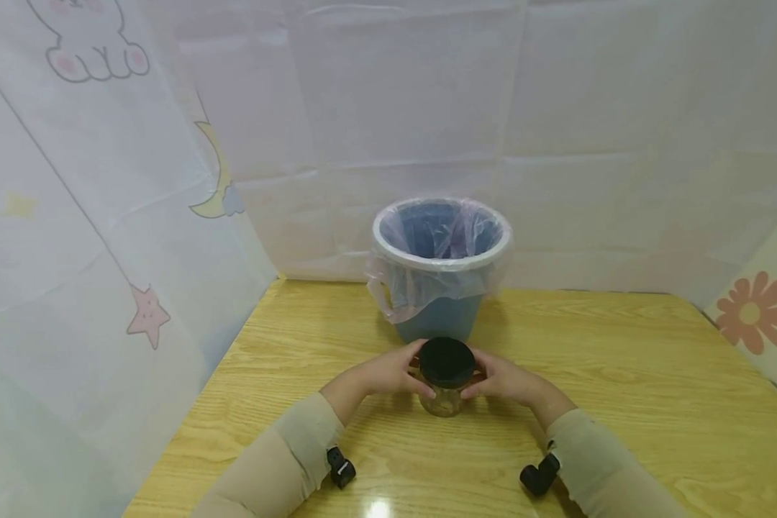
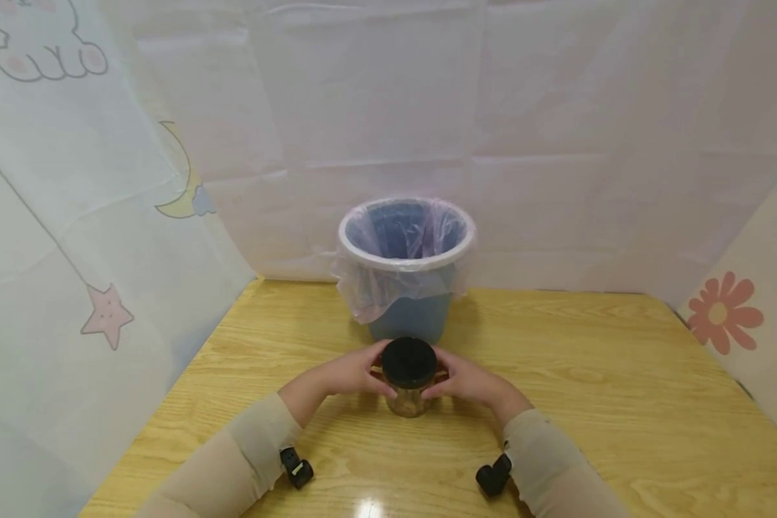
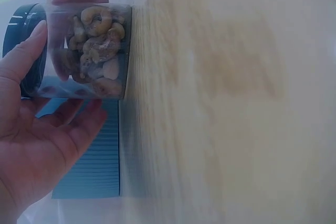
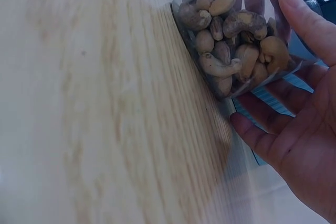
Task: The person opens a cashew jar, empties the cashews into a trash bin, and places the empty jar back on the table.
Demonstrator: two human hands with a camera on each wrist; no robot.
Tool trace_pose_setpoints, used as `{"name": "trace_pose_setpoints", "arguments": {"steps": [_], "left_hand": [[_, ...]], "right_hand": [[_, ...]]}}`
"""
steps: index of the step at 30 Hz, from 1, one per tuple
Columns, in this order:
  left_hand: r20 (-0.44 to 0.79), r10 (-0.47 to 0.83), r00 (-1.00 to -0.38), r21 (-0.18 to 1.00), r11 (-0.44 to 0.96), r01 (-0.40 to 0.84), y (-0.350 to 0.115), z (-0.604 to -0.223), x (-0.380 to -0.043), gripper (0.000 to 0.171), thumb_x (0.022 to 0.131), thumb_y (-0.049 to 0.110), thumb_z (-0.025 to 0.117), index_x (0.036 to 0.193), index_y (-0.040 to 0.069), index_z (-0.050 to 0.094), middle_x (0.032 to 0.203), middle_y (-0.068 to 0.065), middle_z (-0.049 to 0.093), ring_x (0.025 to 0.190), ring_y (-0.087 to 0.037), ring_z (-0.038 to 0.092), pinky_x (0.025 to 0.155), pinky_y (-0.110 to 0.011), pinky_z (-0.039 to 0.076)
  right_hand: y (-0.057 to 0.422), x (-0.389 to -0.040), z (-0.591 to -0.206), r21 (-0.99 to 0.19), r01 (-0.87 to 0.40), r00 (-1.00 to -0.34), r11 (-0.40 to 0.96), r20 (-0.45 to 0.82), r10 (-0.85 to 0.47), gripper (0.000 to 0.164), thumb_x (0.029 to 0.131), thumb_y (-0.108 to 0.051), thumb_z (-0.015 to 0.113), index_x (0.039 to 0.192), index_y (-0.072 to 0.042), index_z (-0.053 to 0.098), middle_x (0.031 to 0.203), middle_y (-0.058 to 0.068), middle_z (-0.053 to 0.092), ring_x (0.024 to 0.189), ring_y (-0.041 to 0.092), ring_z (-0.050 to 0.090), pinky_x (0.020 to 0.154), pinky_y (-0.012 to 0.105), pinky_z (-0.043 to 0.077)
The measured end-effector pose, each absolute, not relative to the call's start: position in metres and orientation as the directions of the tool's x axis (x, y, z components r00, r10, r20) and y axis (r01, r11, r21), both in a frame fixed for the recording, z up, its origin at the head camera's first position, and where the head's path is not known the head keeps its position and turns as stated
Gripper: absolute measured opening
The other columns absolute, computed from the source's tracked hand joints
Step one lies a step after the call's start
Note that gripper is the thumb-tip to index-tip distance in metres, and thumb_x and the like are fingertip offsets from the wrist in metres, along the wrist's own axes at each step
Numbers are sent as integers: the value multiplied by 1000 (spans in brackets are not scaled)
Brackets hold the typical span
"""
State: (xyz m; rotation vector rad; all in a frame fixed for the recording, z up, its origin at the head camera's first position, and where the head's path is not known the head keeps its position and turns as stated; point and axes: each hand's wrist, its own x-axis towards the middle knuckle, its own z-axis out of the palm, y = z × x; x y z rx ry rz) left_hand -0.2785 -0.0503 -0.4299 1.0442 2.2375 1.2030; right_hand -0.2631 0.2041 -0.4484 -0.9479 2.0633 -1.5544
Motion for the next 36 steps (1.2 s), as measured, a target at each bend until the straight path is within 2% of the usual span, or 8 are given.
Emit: {"name": "trace_pose_setpoints", "arguments": {"steps": [5,15,22,24,27,31,34,36], "left_hand": [[5,765,-644,854,332,400,-51,-429,-278,83,72,18,78,139,22,30,138,0,39,124,-25,41,98,-29,36],[20,747,-665,856,331,398,-52,-432,-280,81,70,19,80,137,20,34,132,2,45,118,-18,47,95,-25,39],[41,729,-683,865,316,389,-51,-427,-280,79,68,19,81,135,23,37,129,7,46,116,-13,47,94,-25,40],[49,724,-689,870,308,385,-51,-426,-281,80,68,18,81,134,23,37,128,7,47,116,-13,48,94,-25,39],[61,718,-693,872,300,388,-50,-424,-282,81,67,18,82,134,21,38,129,3,47,117,-17,48,94,-26,40],[67,720,-691,886,275,373,-50,-422,-283,81,67,15,82,134,20,38,130,-3,47,116,-23,48,89,-24,44],[66,721,-690,904,250,348,-49,-421,-282,80,67,13,82,134,21,39,129,-2,47,115,-22,49,86,-23,46],[66,719,-692,910,241,338,-49,-421,-282,80,67,12,82,133,22,39,127,1,48,113,-18,50,85,-23,46]], "right_hand": [[203,-263,-447,-944,-285,-701,167,86,-708,77,78,-9,71,140,5,26,137,29,32,120,47,36,90,35,45],[201,-263,-447,-941,-287,-702,180,79,-708,76,78,-9,71,139,4,28,136,28,34,118,41,40,88,29,45],[202,-263,-439,-906,-354,-725,233,108,-681,76,76,-16,74,137,1,32,136,23,39,114,9,47,91,31,42],[202,-264,-436,-897,-369,-732,243,119,-671,76,76,-17,75,137,1,34,136,22,39,118,12,44,95,37,39],[203,-265,-433,-893,-379,-737,242,132,-663,74,75,-15,75,135,2,36,134,22,42,122,28,42,97,46,36],[203,-266,-431,-893,-389,-740,227,157,-654,73,73,-14,77,132,5,38,131,24,44,119,41,42,96,34,39],[203,-266,-431,-896,-398,-738,198,184,-649,72,72,-12,77,132,4,39,130,24,45,117,39,45,93,23,40],[203,-266,-431,-897,-402,-736,186,195,-649,71,73,-11,76,132,3,40,131,22,45,117,33,47,93,23,40]]}}
